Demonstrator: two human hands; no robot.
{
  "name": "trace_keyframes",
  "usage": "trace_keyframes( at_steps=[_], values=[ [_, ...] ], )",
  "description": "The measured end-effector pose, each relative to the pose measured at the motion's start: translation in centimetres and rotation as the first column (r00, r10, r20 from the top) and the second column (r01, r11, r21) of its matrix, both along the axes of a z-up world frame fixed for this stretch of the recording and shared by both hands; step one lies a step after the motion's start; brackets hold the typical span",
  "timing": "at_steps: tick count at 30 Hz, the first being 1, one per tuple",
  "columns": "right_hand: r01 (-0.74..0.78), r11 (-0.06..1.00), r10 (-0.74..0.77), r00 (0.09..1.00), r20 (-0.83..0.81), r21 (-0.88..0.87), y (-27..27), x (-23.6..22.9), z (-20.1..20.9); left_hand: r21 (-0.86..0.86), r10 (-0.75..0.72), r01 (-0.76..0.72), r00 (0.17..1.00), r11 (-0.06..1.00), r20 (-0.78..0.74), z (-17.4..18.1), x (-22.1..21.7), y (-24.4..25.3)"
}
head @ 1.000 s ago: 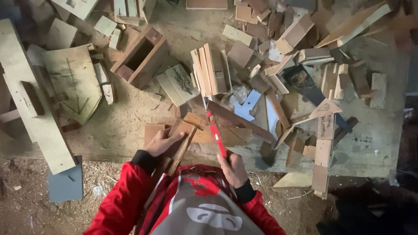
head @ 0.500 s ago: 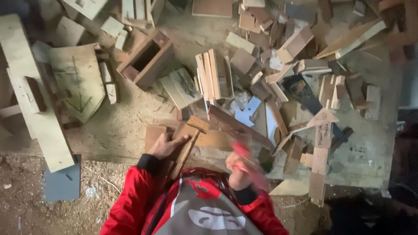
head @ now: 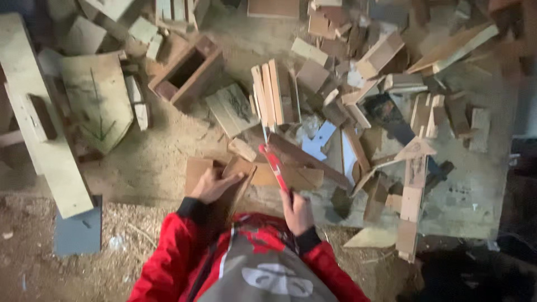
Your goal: The person uses a hammer to strike small wooden pieces on a cluttered workbench. They repeatedly pick up pieces, position them, and hammer them, occasionally moving debris aside. The task involves continuous hammering and handling of various wood scraps.
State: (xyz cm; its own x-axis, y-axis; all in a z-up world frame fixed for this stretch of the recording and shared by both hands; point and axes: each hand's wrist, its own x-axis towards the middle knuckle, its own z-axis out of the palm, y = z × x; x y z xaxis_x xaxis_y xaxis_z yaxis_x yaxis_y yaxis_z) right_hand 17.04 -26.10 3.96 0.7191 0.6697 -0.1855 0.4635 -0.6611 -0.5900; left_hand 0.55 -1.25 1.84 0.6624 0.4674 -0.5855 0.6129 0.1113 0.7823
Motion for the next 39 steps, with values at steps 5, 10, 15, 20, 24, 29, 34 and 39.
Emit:
trace_keyframes(
  at_steps=[5,10,15,20,24,29,34,39],
  values=[
    [-0.245,0.917,0.14,0.936,0.323,0.314,1.0,0.0,4.4,0.201,-0.003,0.027,0.993,0.979,-0.119,-1.8,0.1,-1.6],
    [-0.203,0.955,0.228,0.969,-0.094,0.216,2.7,0.8,4.8,0.408,-0.087,0.148,0.982,0.901,-0.165,-2.9,0.5,-1.7],
    [0.053,0.996,-0.051,0.998,-0.027,0.073,1.9,1.4,1.9,0.433,-0.145,0.27,0.943,0.86,-0.301,-2.3,0.5,-4.1],
    [0.008,1.0,-0.008,1.0,0.021,-0.009,-1.0,0.9,1.5,0.379,-0.183,0.24,0.967,0.894,-0.18,-2.7,-0.5,-3.8],
    [0.029,0.997,-0.037,0.993,-0.112,-0.074,-0.9,0.7,1.8,0.349,-0.258,0.302,0.952,0.887,-0.167,-4.6,-1.9,-2.0],
    [0.028,0.999,-0.024,0.993,-0.114,0.034,-2.0,-0.1,1.0,-0.391,0.268,-0.222,0.961,0.893,0.068,-6.5,-3.0,0.1],
    [-0.09,0.989,0.087,0.996,0.031,0.12,-5.5,-1.0,-0.2,-0.57,0.359,-0.33,0.931,0.752,-0.066,-6.2,-4.2,-0.9],
    [-0.241,0.913,0.239,0.97,0.047,0.329,-4.7,0.9,-2.3,-0.667,0.354,-0.31,0.932,0.678,-0.073,-6.0,-3.8,-2.3]
  ],
)
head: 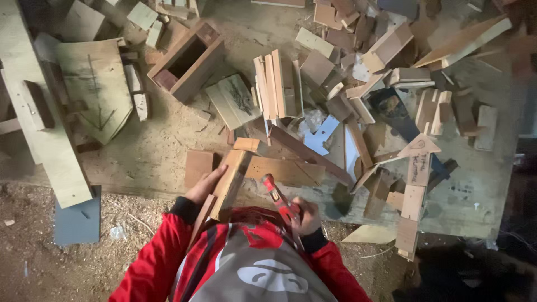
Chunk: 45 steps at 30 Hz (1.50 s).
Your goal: The person uses a hammer to strike small wooden pieces on a cluttered workbench. They repeatedly pick up pieces, position them, and hammer them, occasionally moving debris aside. The task involves continuous hammering and handling of various wood scraps.
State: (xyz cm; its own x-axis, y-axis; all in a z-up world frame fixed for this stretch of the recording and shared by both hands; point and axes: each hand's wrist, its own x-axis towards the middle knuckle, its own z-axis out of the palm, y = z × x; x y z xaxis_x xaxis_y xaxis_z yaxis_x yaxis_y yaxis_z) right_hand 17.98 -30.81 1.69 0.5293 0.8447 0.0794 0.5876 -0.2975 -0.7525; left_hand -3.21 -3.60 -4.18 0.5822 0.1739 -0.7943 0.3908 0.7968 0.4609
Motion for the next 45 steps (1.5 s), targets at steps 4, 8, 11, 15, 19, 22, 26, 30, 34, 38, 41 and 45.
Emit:
trace_keyframes(
  at_steps=[4,8,11,15,19,22,26,30,34,38,41,45],
  values=[
    [0.282,0.941,-0.266,0.958,0.106,-0.189,2.3,-1.2,-1.8,-0.339,0.177,-0.132,0.979,0.931,0.104,-0.4,-0.6,-2.1],
    [0.452,0.891,-0.434,0.873,-0.222,0.037,5.1,0.8,-1.1,-0.426,0.229,-0.173,0.97,0.888,0.082,-0.5,1.5,0.1],
    [0.234,0.964,-0.255,0.949,0.183,0.129,1.7,-0.1,0.7,-0.449,0.248,-0.17,0.962,0.877,0.119,0.8,-0.9,-2.2],
    [0.093,0.984,-0.068,0.984,0.165,-0.151,3.0,1.1,1.0,-0.454,0.226,-0.147,0.966,0.879,0.124,2.6,0.6,-1.7],
    [0.029,0.999,-0.021,0.964,0.265,-0.029,4.2,0.6,2.4,-0.469,0.244,-0.174,0.966,0.866,0.091,3.6,1.0,-2.7],
    [-0.037,0.999,0.034,0.99,0.137,0.025,4.5,0.5,4.2,-0.468,0.292,-0.216,0.952,0.857,0.095,3.7,0.8,-2.9],
    [-0.086,0.995,0.08,0.989,0.122,0.044,4.8,0.1,3.9,-0.544,0.355,-0.189,0.909,0.818,0.218,4.1,0.5,-1.8],
    [0.036,0.999,-0.03,0.982,0.188,-0.03,5.0,0.3,2.3,-0.464,0.324,-0.264,0.944,0.846,0.054,4.7,1.1,0.1],
    [0.016,0.996,0.002,0.98,0.197,-0.091,5.1,0.9,1.5,-0.531,0.444,-0.286,0.874,0.797,0.195,3.5,0.7,-1.1],
    [-0.024,0.999,0.031,0.961,0.274,-0.029,4.6,1.9,3.1,-0.705,0.519,-0.153,0.784,0.693,0.341,1.0,0.6,-4.1],
    [-0.008,1.0,0.01,0.955,0.296,-0.006,4.7,2.2,4.5,-0.674,0.57,-0.269,0.774,0.688,0.274,0.1,0.5,-5.1],
    [-0.177,0.929,0.199,0.979,-0.036,0.325,5.8,2.7,4.4,-0.725,0.51,-0.058,0.748,0.687,0.424,0.4,0.4,-5.0]
  ],
)
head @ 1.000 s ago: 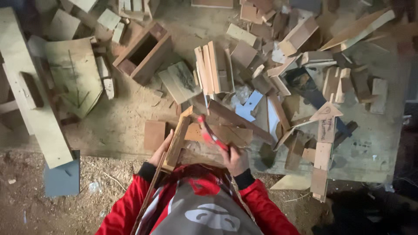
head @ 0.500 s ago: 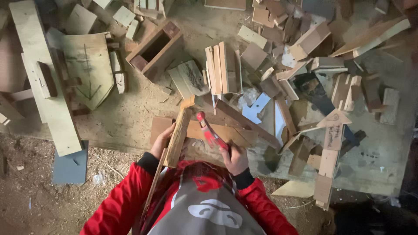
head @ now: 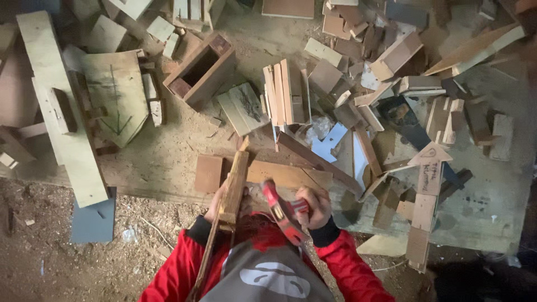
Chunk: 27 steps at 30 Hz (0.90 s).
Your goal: The person uses a hammer to strike small wooden pieces on a cluttered workbench. They repeatedly pick up pieces, position them, and hammer them, occasionally moving debris aside. The task involves continuous hammering and handling of various wood scraps.
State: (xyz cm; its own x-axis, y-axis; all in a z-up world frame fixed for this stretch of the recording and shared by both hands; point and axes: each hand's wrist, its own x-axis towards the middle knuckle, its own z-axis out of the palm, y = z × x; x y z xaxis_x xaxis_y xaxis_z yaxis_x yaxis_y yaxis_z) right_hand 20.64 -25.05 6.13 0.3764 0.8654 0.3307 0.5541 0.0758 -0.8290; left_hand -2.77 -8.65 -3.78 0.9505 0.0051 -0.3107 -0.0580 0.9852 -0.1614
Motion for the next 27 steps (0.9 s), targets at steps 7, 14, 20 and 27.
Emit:
trace_keyframes(
  at_steps=[7,14,20,27],
  values=[
    [0.329,0.931,-0.267,0.908,0.322,-0.156,0.7,0.9,-3.5,0.015,0.009,-0.01,0.999,1.0,0.034,-0.5,2.0,1.0],
    [0.295,0.94,-0.218,0.905,0.364,-0.17,-1.2,-0.4,-1.7,0.035,-0.057,0.073,0.943,0.997,-0.327,3.4,1.6,3.1],
    [0.356,0.886,-0.235,0.897,0.374,-0.297,-1.3,-0.5,-1.2,0.136,-0.179,0.206,0.965,0.969,-0.189,5.4,1.5,4.6],
    [0.287,0.93,-0.165,0.885,0.435,-0.23,-3.3,0.1,-1.5,0.418,-0.466,0.626,0.775,0.658,-0.427,6.1,2.8,3.1]
  ],
)
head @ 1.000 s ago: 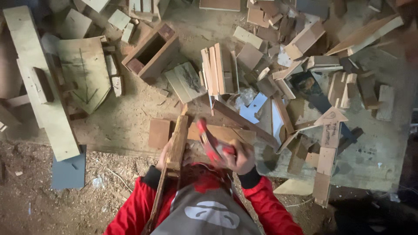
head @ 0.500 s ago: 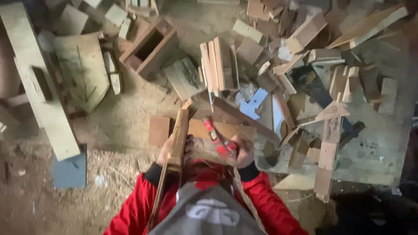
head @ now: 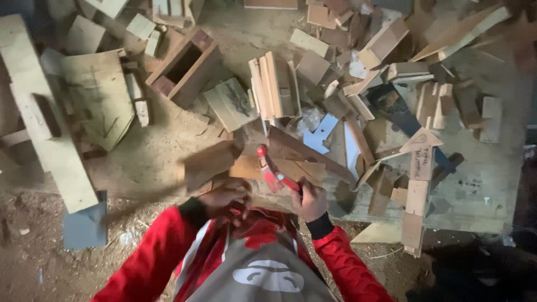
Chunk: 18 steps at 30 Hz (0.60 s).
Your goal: The person uses a hammer to strike small wooden pieces on a cluttered workbench. They repeatedly pick up pieces, position them, and hammer them, occasionally moving debris aside. The task involves continuous hammering and handling of various wood scraps.
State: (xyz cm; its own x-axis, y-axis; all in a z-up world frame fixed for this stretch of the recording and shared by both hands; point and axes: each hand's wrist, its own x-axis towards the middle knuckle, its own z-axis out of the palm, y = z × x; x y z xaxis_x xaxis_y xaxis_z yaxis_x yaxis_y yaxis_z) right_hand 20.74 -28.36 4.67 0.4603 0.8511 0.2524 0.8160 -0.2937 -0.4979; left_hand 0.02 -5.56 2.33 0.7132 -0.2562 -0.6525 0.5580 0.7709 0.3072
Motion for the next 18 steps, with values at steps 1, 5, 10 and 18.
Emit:
trace_keyframes(
  at_steps=[1,5,10,18],
  values=[
    [0.032,0.999,-0.033,0.999,-0.01,-0.018,0.3,-0.2,-0.2,0.128,-0.119,0.117,0.993,0.985,0.011,0.3,0.1,0.0],
    [0.116,0.986,-0.125,0.989,-0.073,-0.117,1.3,-1.6,-0.7,0.722,-0.508,0.341,0.861,0.602,0.016,2.0,0.5,-0.4],
    [0.208,0.964,-0.239,0.951,-0.197,-0.165,0.9,-2.2,-1.8,0.984,-0.168,-0.111,0.982,-0.136,0.087,1.5,-1.7,6.8],
    [0.265,0.918,-0.354,0.884,-0.307,-0.295,1.5,-2.5,-0.5,0.635,-0.065,0.389,0.819,-0.667,-0.57,-6.8,-6.3,23.6]
  ],
)
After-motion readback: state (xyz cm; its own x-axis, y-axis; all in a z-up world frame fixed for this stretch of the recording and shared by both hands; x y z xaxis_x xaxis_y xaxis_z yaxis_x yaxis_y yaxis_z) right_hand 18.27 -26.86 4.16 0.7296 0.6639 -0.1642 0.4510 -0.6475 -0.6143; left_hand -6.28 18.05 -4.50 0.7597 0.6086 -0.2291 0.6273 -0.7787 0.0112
